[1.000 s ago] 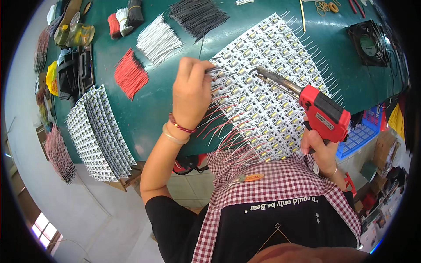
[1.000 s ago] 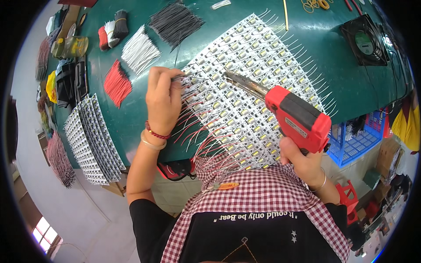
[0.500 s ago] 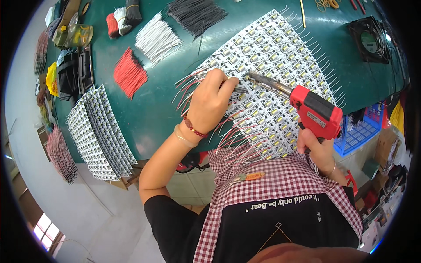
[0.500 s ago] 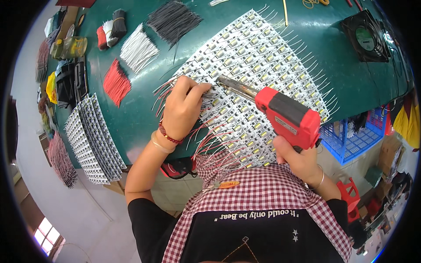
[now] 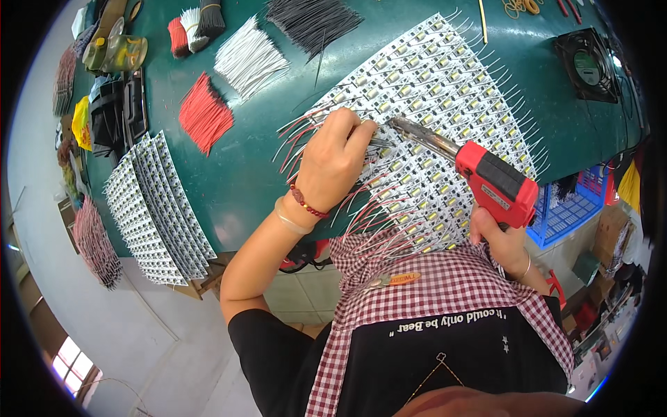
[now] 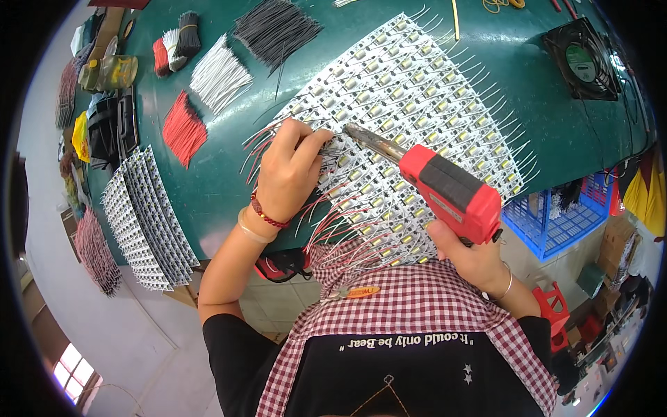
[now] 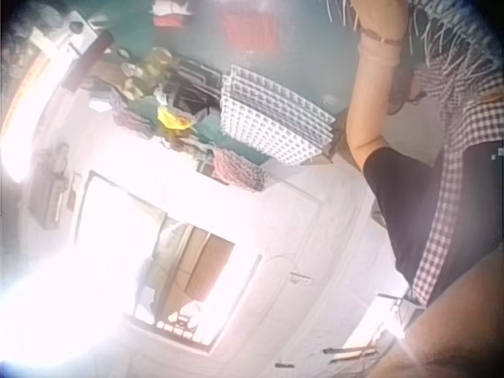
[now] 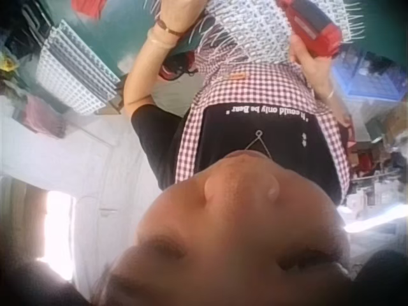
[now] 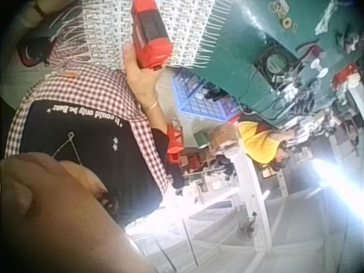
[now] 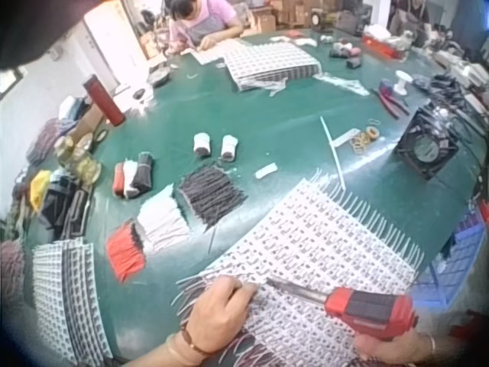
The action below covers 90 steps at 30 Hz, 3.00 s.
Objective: The person uses a red soldering iron to attach wires to a large LED panel. They pick up individual wires from piles on the table, place them onto the panel, and apply heat to secure them. The process is repeated continuously across the surface of the panel.
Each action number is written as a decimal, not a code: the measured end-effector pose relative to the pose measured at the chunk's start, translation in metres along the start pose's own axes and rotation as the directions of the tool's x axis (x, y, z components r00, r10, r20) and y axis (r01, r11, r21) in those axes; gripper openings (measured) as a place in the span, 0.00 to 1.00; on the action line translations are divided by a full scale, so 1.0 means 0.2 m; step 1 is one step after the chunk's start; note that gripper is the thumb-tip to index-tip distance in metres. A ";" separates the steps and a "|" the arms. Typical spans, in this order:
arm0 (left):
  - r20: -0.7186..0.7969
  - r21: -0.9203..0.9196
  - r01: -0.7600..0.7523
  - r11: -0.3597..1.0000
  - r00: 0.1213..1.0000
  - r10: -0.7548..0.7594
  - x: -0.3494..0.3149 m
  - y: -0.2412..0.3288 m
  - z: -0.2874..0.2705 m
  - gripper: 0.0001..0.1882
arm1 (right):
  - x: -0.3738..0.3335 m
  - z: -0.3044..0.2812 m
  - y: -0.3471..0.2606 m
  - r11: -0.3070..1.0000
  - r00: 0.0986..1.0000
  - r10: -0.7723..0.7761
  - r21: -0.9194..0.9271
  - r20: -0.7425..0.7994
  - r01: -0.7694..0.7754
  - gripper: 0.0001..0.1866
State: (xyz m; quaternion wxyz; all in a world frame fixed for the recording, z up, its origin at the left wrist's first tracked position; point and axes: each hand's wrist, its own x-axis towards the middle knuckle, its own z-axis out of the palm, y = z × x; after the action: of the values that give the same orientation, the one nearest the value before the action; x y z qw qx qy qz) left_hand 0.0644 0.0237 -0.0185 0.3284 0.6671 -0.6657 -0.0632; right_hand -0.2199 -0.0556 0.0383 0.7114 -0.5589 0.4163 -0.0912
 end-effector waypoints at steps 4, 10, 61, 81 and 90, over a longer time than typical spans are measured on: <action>0.000 -0.006 -0.003 1.000 1.000 0.003 0.00 -0.01 0.01 0.19 | -0.01 0.01 -0.02 1.000 1.000 -0.011 -0.009 0.003 0.011 0.09; -0.007 -0.001 -0.007 1.000 1.000 0.007 -0.01 0.00 0.01 0.18 | -0.02 0.01 -0.01 1.000 0.999 0.017 -0.015 -0.028 -0.017 0.08; -0.023 -0.011 -0.025 1.000 0.999 0.024 -0.04 0.09 0.07 0.20 | -0.09 -0.03 0.08 0.987 0.998 -0.029 -0.159 0.056 0.038 0.13; 0.072 0.091 -0.058 0.994 0.996 0.051 -0.04 0.12 0.04 0.15 | -0.10 -0.01 0.08 0.978 0.982 -0.187 -0.096 0.017 0.187 0.17; 0.085 0.120 -0.068 0.990 0.995 0.058 -0.04 0.13 0.04 0.15 | -0.12 -0.01 0.12 0.993 0.997 -0.078 -0.085 0.024 0.080 0.11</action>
State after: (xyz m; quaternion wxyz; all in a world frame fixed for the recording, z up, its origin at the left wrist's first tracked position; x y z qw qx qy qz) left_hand 0.0372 0.0306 -0.0148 0.2610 0.6616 -0.7019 -0.0388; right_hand -0.2448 -0.0353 0.0295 0.6869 -0.6058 0.3899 -0.0955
